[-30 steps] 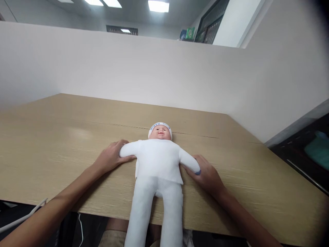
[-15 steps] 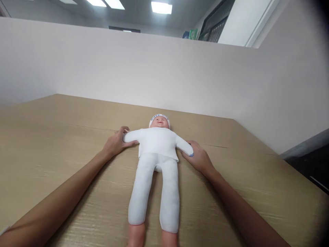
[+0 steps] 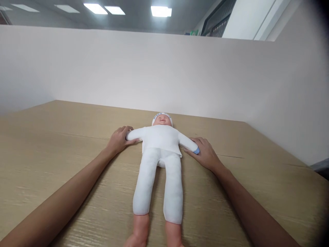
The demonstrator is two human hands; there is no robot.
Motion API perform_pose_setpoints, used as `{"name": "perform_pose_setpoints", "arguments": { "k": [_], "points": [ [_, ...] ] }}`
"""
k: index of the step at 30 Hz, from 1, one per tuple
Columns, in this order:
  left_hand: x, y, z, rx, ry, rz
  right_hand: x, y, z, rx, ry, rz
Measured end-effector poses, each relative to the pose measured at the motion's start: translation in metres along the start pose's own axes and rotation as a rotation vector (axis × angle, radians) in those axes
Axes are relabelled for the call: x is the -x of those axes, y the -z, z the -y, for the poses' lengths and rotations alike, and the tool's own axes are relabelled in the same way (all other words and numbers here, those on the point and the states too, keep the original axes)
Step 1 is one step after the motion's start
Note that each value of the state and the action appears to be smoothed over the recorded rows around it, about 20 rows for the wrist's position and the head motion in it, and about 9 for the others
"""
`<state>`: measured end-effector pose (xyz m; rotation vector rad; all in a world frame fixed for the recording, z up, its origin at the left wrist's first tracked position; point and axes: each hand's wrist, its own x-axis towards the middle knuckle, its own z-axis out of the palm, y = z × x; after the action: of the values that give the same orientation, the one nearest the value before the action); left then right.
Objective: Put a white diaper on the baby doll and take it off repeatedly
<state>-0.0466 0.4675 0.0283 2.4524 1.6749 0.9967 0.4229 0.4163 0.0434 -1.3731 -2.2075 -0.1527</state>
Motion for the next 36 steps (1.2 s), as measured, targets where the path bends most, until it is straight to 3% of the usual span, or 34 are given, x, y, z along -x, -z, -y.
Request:
{"name": "perform_pose_setpoints", "arguments": {
  "k": [5, 9, 18, 23, 29, 36],
  "points": [
    [0.012, 0.018, 0.010, 0.159, -0.123, 0.070, 0.026, 0.010, -0.021, -0.155, -0.040, -0.088],
    [0.017, 0.026, 0.017, 0.180, -0.100, 0.110, 0.038, 0.016, -0.033, -0.154, -0.078, -0.095],
    [0.007, 0.013, 0.020, -0.028, -0.004, 0.033, 0.026, 0.014, -0.031, -0.047, -0.126, -0.143],
    [0.006, 0.014, 0.021, 0.035, -0.004, 0.059, 0.023, 0.011, -0.033, -0.034, -0.157, -0.142],
    [0.004, 0.017, 0.019, 0.129, -0.016, 0.091, 0.021, 0.011, -0.025, -0.087, -0.051, -0.053],
    [0.002, 0.021, 0.024, 0.271, 0.028, 0.179, 0.014, -0.006, -0.021, -0.124, -0.219, -0.038]
  ]
}}
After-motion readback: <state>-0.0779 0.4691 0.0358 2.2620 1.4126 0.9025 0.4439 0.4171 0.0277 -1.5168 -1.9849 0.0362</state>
